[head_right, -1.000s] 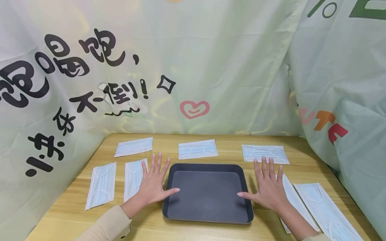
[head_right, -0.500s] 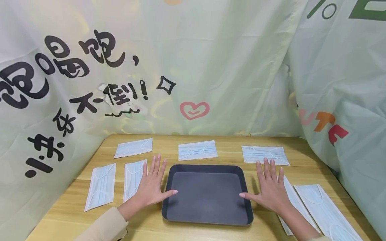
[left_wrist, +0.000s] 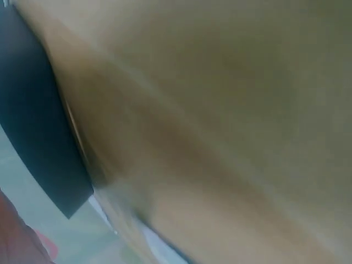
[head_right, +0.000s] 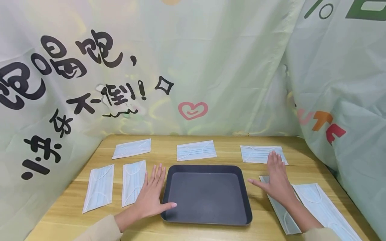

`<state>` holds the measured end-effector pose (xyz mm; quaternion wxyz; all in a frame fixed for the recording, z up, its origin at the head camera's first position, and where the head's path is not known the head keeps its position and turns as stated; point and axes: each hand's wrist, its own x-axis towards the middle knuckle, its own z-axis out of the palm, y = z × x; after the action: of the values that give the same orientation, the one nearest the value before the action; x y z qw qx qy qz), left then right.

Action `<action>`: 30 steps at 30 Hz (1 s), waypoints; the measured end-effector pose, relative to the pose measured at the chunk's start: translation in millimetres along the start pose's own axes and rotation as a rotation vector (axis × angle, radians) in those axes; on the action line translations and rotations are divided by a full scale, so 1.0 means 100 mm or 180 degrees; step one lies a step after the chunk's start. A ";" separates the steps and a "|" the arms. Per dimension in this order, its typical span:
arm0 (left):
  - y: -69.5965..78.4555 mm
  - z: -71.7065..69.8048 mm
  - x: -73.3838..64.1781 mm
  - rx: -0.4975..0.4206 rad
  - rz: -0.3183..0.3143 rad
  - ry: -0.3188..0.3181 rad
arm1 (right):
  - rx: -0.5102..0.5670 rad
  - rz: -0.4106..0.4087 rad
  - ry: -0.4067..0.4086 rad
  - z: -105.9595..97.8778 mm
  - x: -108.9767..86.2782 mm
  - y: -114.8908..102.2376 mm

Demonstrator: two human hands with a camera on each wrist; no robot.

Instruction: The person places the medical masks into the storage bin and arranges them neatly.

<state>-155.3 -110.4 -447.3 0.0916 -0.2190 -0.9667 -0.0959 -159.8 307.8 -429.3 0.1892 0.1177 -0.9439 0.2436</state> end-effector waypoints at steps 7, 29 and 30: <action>0.05 0.02 -0.11 0.0006 0.0134 -0.0041 | 0.0260 0.0287 0.0116 -0.14 0.07 0.21; 0.10 0.16 -0.29 -0.0157 0.0128 -0.0127 | 0.0338 0.1422 0.0716 -0.20 0.36 0.55; 0.10 0.16 -0.29 -0.0144 0.0141 -0.0106 | 0.0371 0.1463 0.0748 -0.19 0.37 0.57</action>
<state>-127.0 -109.9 -467.9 0.0727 -0.2440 -0.9605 -0.1119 -205.1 361.1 -422.7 0.2300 -0.1182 -0.9018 0.3462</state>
